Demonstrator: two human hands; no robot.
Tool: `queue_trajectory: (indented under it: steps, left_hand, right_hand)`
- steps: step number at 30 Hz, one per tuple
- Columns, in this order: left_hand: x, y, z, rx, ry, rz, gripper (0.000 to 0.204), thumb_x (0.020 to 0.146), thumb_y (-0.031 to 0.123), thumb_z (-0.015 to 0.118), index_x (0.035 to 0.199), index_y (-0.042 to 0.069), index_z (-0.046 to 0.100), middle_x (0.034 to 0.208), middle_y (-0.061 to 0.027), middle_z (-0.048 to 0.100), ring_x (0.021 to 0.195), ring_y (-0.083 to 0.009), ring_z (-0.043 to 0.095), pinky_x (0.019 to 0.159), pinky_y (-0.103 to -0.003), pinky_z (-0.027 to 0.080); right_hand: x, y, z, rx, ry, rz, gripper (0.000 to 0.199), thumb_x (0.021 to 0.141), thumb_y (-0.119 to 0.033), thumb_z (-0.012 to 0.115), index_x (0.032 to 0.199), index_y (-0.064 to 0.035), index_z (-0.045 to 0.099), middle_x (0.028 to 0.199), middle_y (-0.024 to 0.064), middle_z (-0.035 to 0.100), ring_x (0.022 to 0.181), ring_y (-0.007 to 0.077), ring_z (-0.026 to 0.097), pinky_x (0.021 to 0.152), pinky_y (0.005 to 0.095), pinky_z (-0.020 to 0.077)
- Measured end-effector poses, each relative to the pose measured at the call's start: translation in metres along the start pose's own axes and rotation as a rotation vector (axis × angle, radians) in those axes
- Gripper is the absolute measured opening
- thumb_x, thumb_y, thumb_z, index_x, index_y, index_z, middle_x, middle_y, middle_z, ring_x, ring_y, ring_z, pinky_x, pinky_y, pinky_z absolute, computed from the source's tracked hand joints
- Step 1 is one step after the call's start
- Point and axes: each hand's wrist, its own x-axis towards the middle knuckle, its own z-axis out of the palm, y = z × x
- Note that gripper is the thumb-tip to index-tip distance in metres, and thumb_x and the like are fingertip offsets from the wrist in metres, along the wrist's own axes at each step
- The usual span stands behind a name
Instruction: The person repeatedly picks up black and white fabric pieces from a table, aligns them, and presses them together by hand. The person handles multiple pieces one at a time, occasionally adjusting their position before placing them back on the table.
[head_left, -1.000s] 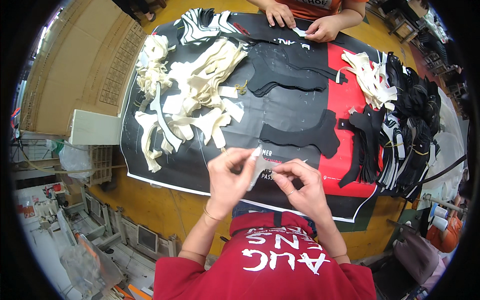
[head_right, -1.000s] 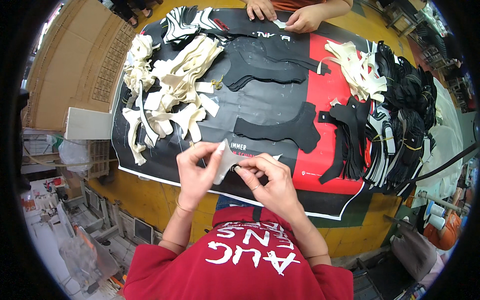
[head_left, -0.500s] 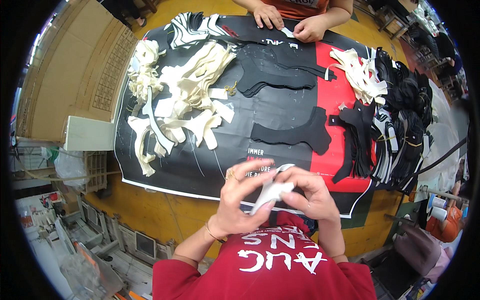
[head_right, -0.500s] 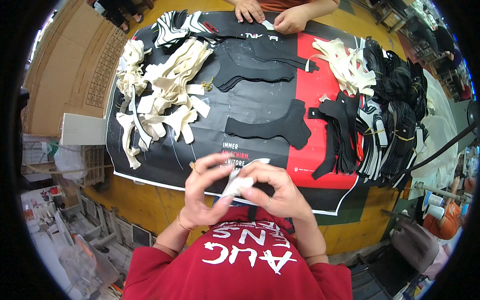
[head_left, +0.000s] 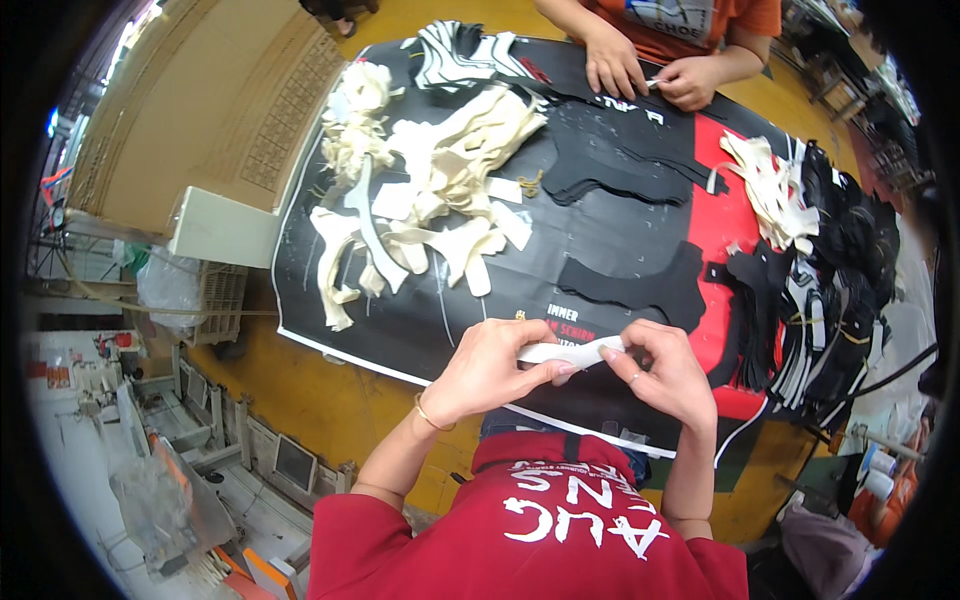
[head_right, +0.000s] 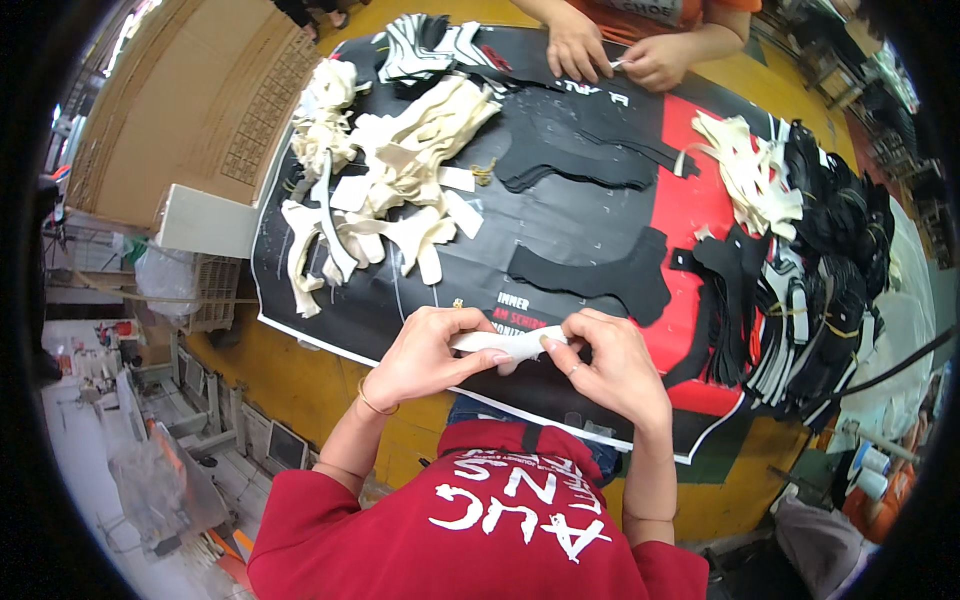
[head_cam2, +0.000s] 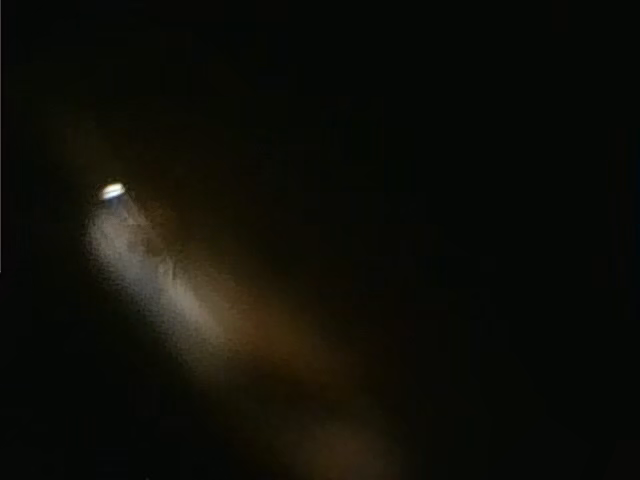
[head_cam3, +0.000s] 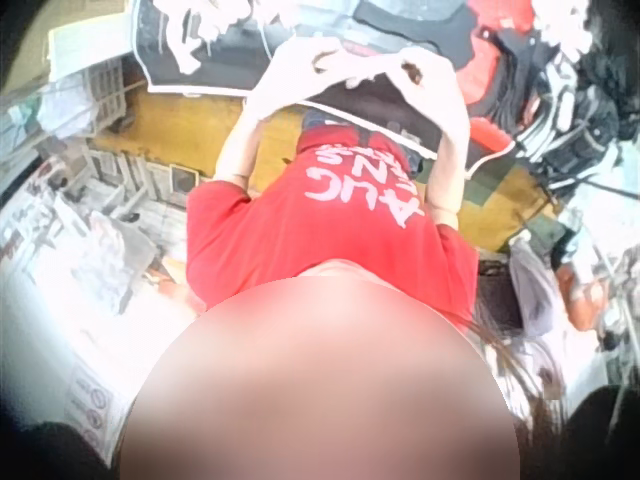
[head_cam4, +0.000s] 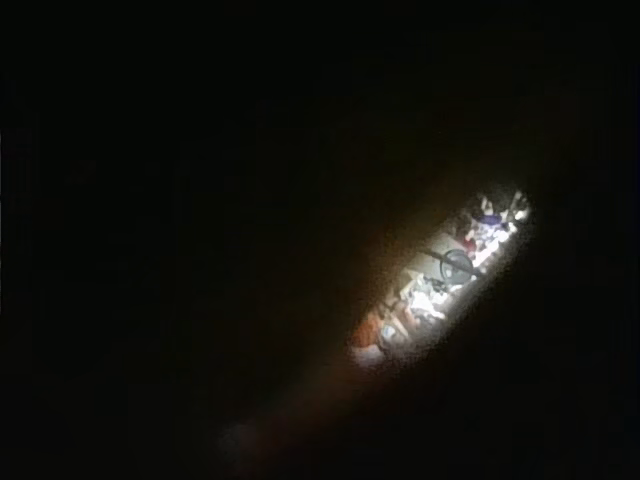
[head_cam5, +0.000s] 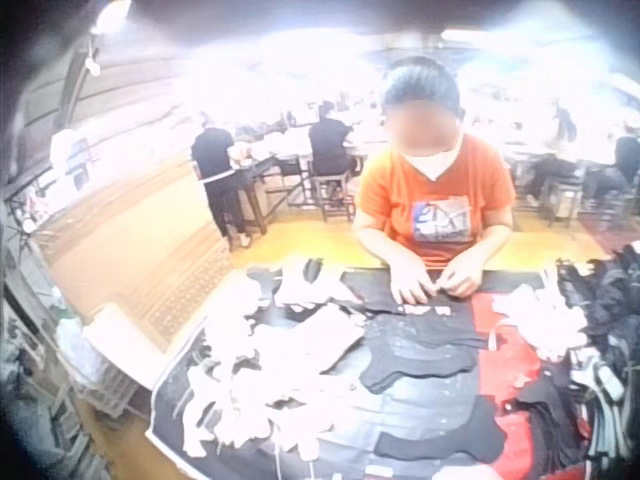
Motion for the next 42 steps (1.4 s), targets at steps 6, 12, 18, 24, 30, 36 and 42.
queue_trajectory:
  steps: [6,12,18,24,30,36,42]
  left_hand:
    - [-0.006,-0.032,-0.019,0.191,0.267,-0.246,0.032,0.089,0.036,0.075,0.094,0.005,0.072,0.075,-0.0122,0.07,0.068,-0.028,0.07,0.066,-0.038,0.053]
    - [-0.015,-0.058,0.001,0.581,0.478,-0.137,0.041,0.09,0.036,0.073,0.118,0.007,0.067,0.111,-0.0107,0.067,0.109,-0.0275,0.062,0.106,-0.049,0.035]
    - [-0.029,-0.061,0.031,0.544,0.542,-0.086,0.032,0.086,0.026,0.077,0.112,0.009,0.07,0.12,-0.0077,0.065,0.115,-0.0248,0.06,0.112,-0.054,0.027]
    - [-0.031,-0.071,0.045,0.485,0.543,-0.091,0.032,0.087,0.023,0.076,0.115,0.008,0.071,0.133,-0.0103,0.063,0.129,-0.0262,0.056,0.116,-0.053,0.023]
    - [-0.029,-0.065,0.038,0.371,0.686,-0.023,0.023,0.086,0.017,0.076,0.107,0.01,0.073,0.123,-0.0086,0.068,0.116,-0.0236,0.063,0.109,-0.045,0.03]
    - [-0.013,-0.033,0.019,0.19,0.94,0.189,0.027,0.079,0.006,0.078,0.105,0.007,0.072,0.114,-0.0101,0.068,0.1,-0.0274,0.063,0.091,-0.039,0.043]
    - [0.009,-0.005,0.012,-0.127,0.706,0.201,0.034,0.079,0.006,0.082,0.111,0.002,0.07,0.109,-0.0118,0.068,0.091,-0.0232,0.067,0.072,-0.031,0.053]
  right_hand:
    - [0.07,-0.007,0.035,-0.196,0.0,-0.102,0.029,0.09,-0.028,0.065,0.084,0.0001,0.069,0.076,0.0167,0.066,0.072,0.0383,0.067,0.066,0.0476,0.0517]
    - [0.123,-0.02,0.068,-0.615,0.287,-0.339,0.029,0.086,-0.019,0.067,0.113,-0.01,0.065,0.103,0.0107,0.062,0.1,0.0275,0.061,0.08,0.041,0.0475]
    - [0.157,-0.026,0.105,-0.737,0.193,-0.739,0.025,0.081,-0.016,0.064,0.105,-0.0108,0.066,0.108,0.0087,0.059,0.102,0.0243,0.056,0.081,0.0364,0.0445]
    - [0.155,-0.016,0.105,-0.349,0.232,-0.735,0.01,0.082,-0.014,0.07,0.092,-0.0108,0.071,0.112,0.0082,0.065,0.105,0.0238,0.061,0.082,0.0358,0.0472]
    - [0.12,-0.012,0.065,0.801,0.114,-0.118,0.014,0.096,-0.014,0.073,0.098,0.0003,0.071,0.083,-0.0005,0.067,0.074,0.0044,0.058,0.069,0.0199,0.0467]
    - [0.081,-0.009,0.051,1.046,0.188,0.028,0.017,0.097,-0.009,0.07,0.106,0.0052,0.07,0.089,0.0029,0.072,0.081,0.0053,0.063,0.071,0.0221,0.0519]
    - [0.053,-0.014,0.061,0.046,0.49,-0.344,0.022,0.085,-0.004,0.076,0.106,0.0016,0.073,0.083,0.0126,0.071,0.071,0.0206,0.067,0.064,0.0313,0.0525]
